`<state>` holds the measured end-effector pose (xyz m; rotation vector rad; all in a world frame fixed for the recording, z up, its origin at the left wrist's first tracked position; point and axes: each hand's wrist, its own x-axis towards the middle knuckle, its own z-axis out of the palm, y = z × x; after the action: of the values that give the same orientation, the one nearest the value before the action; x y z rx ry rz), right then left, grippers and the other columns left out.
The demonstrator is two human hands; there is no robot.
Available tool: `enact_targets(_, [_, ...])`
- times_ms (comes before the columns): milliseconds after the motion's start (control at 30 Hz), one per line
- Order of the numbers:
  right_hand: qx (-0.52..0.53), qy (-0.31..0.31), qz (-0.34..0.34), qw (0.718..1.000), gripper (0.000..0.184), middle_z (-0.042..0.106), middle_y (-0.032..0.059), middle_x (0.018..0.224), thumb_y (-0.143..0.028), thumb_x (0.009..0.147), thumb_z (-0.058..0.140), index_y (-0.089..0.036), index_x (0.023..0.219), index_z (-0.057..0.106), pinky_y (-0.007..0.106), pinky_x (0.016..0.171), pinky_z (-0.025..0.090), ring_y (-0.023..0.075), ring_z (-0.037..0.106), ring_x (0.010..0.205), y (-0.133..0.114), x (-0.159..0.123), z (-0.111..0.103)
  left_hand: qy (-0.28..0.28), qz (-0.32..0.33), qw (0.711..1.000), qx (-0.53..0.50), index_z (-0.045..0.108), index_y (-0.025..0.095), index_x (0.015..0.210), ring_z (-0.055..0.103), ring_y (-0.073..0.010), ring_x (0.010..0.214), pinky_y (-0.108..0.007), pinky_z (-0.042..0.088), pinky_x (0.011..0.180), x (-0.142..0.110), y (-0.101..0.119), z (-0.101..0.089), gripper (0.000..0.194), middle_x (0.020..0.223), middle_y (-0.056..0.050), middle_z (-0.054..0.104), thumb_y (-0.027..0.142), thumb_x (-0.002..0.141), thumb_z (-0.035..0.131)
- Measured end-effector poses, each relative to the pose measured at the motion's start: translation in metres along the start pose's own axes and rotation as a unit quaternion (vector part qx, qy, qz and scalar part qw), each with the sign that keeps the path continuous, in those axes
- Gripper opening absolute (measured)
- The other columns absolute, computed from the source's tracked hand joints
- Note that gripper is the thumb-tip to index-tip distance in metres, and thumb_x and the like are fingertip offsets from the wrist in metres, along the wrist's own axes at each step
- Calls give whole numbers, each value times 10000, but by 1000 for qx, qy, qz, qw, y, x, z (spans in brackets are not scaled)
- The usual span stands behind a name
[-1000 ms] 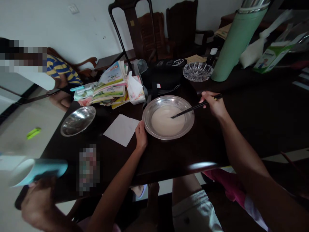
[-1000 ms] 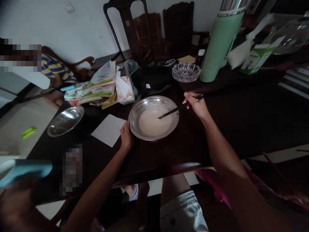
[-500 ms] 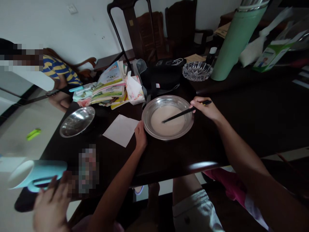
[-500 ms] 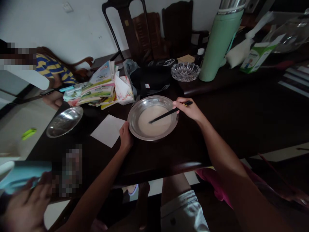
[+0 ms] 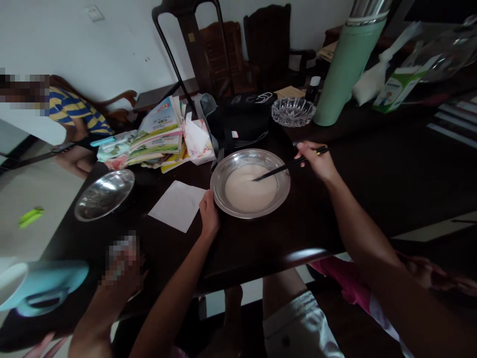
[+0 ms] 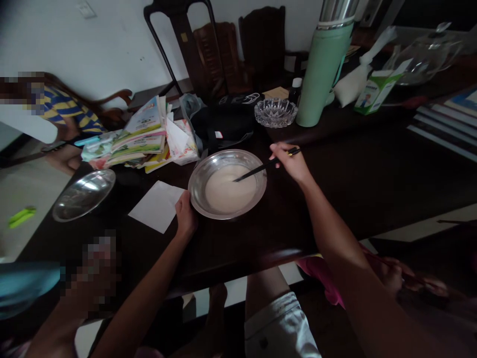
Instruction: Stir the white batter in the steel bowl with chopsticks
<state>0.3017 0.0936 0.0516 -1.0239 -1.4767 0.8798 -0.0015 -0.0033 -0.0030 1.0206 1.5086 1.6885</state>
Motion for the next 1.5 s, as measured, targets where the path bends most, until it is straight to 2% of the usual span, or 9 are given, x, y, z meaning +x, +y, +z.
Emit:
enact_targets(67, [7,14,15,1000,547,523,-17,461,-700,786,625,-210,543,634,277,476,351,94,447,425,1,0,-1,-2,2,1000,2,389,201,579,286,-101,569,-243,291,526,1,-1,0,496,577,55,323,545,861,607])
enact_targets(233, [-3,-113,10,993,469,620,-4,551,-668,759,683,-212,649,698,277,584,444,123,575,556,-2,-2,4,-2,10,1000,10,396,199,582,291,-102,570,-243,290,525,1,-1,-1,490,581,54,329,538,871,601])
enact_targets(400, [9,27,6,1000,525,536,-16,491,-680,790,638,-212,553,635,277,477,351,91,446,433,3,1,-1,0,-3,1000,1,388,204,578,289,-101,561,-249,281,513,0,1,1,501,583,53,323,558,851,613])
enact_targets(567, [-2,-124,7,992,442,619,-5,569,-646,796,661,-225,668,705,285,588,451,126,576,560,2,-2,4,-2,6,1000,5,385,200,571,279,-100,561,-242,279,513,0,0,0,513,572,54,318,564,853,612])
enact_targets(767, [17,30,9,999,534,525,-17,479,-683,793,633,-214,538,634,278,478,342,92,443,428,6,1,-2,-10,10,1000,-2,397,200,574,286,-106,568,-249,285,528,2,-4,-1,502,578,51,333,558,860,603])
enact_targets(933, [5,-119,13,993,445,613,-4,548,-638,786,678,-215,650,710,277,582,438,121,568,548,3,-2,2,-8,1,1000,-6,402,202,575,291,-106,564,-251,285,528,1,-5,-1,493,580,52,325,551,862,599])
enact_targets(1100, [17,30,10,999,524,538,-18,464,-677,777,656,-204,550,657,267,491,360,90,464,437,9,2,-5,-9,5,1000,2,414,197,582,294,-102,568,-240,291,529,0,-1,0,488,577,54,339,552,855,605])
enact_targets(1300, [17,-139,16,990,426,634,1,561,-611,773,709,-199,666,726,265,583,438,114,585,550,7,0,-1,-5,11,1000,11,388,202,572,285,-104,572,-243,283,532,1,0,1,490,578,54,323,547,845,605])
enact_targets(1500, [49,40,15,998,554,521,-19,465,-678,788,639,-197,512,635,267,464,315,78,427,415,15,4,-1,-10,5,1000,10,402,201,586,281,-104,581,-244,279,541,3,-4,-1,471,591,56,323,541,857,582])
